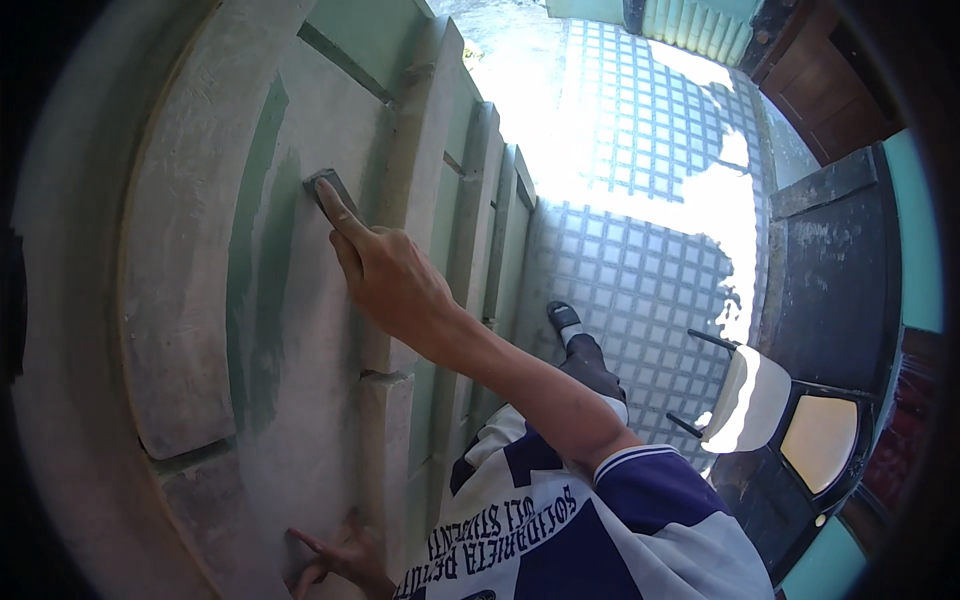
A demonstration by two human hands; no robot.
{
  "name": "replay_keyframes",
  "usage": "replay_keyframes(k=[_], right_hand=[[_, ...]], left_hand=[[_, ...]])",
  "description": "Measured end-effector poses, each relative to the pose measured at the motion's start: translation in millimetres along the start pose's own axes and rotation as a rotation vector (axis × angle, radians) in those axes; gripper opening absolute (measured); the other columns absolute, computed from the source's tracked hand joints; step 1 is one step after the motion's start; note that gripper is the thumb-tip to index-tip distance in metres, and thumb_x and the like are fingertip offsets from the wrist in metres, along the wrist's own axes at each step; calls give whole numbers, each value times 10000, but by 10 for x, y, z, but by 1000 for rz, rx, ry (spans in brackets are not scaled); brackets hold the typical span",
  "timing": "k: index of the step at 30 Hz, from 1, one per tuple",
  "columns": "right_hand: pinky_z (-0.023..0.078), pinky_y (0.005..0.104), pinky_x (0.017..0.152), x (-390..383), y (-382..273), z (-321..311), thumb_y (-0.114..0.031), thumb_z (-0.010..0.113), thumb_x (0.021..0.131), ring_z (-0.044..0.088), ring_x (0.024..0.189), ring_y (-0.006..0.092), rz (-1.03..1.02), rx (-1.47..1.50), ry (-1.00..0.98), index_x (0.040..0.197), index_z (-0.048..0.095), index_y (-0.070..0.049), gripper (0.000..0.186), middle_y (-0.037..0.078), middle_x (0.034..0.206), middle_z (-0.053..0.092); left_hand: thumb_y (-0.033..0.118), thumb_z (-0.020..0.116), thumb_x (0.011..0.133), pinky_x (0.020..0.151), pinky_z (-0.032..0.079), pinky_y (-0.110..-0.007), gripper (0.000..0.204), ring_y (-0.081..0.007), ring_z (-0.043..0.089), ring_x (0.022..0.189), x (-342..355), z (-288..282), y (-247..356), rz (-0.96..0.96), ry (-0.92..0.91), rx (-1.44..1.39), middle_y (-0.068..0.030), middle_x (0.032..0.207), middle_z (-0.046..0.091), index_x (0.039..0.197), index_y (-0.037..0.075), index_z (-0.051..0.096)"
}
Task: Scraping and patching a wall or ceiling surface using a putty knife.
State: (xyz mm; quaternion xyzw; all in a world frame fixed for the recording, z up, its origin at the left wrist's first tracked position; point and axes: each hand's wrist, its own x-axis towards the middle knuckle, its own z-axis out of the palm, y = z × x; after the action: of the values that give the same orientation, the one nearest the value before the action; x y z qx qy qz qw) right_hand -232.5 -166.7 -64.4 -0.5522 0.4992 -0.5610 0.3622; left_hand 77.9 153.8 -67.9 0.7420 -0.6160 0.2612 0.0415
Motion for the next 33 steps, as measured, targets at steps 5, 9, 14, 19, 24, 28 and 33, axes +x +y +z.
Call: replay_keyframes(k=[5, 9, 14, 19, 24, 28, 33], right_hand=[[494, 511, 618, 240, 14, -22, -178, 473, 1080, 624, 527, 325, -39, -14, 47, 1594, 349, -156, 529, 212, 621, 603], [491, 519, 613, 24, 179, 16, -181, 479, 1079, 628, 541, 341, -51, -69, -10, 1596, 342, -163, 535, 214, 677, 631], [453, 481, 573, 243, 35, -88, -146, 492, 1078, 609, 545, 264, -107, -61, 2, 1615, 294, -146, 573, 177, 665, 614], [445, 460, 552, 67, 212, -43, -146, 509, 1072, 567, 515, 253, -161, -117, -1, 1620, 293, -169, 589, 155, 639, 579], [496, 498, 592, 165, 191, -52, -264, 496, 1086, 601, 545, 305, -81, -198, -18, 1627, 277, -275, 584, 153, 680, 575], [501, 504, 600, 98, 211, -70, -279, 489, 1089, 592, 542, 308, -50, -213, -37, 1629, 265, -300, 584, 147, 683, 570], [501, 500, 587, 172, 206, -80, -278, 480, 1093, 588, 535, 307, -71, -202, -33, 1627, 271, -302, 574, 141, 682, 567]], left_hand=[[420, 876, 803, 1046, 477, -560, 1043, -521, 571, 1242, -20, -75, 46, -151, -106, -9, -293, 1506, 468, 1551, -14, 292], [432, 883, 791, 1002, 512, -525, 1004, -490, 616, 1187, 172, -107, 132, 137, 128, 160, -305, 1402, 547, 1514, -44, 376], [462, 874, 791, 989, 521, -520, 1006, -479, 631, 1163, 7, 99, -166, 203, 179, 56, -292, 1341, 581, 1511, -38, 380], [464, 870, 797, 971, 534, -521, 984, -476, 653, 1115, 32, 81, -105, 173, 168, 58, -271, 1335, 592, 1494, -41, 394], [463, 859, 811, 924, 564, -506, 949, -464, 664, 1096, 11, 77, -131, 190, 168, 103, -267, 1324, 596, 1465, -62, 416], [478, 871, 792, 932, 563, -505, 976, -462, 660, 1106, 9, 78, -135, 182, 181, 21, -267, 1333, 591, 1463, -64, 414], [477, 871, 791, 951, 557, -506, 970, -460, 660, 1110, 0, 94, -124, 169, 154, 40, -262, 1338, 586, 1461, -60, 420]])
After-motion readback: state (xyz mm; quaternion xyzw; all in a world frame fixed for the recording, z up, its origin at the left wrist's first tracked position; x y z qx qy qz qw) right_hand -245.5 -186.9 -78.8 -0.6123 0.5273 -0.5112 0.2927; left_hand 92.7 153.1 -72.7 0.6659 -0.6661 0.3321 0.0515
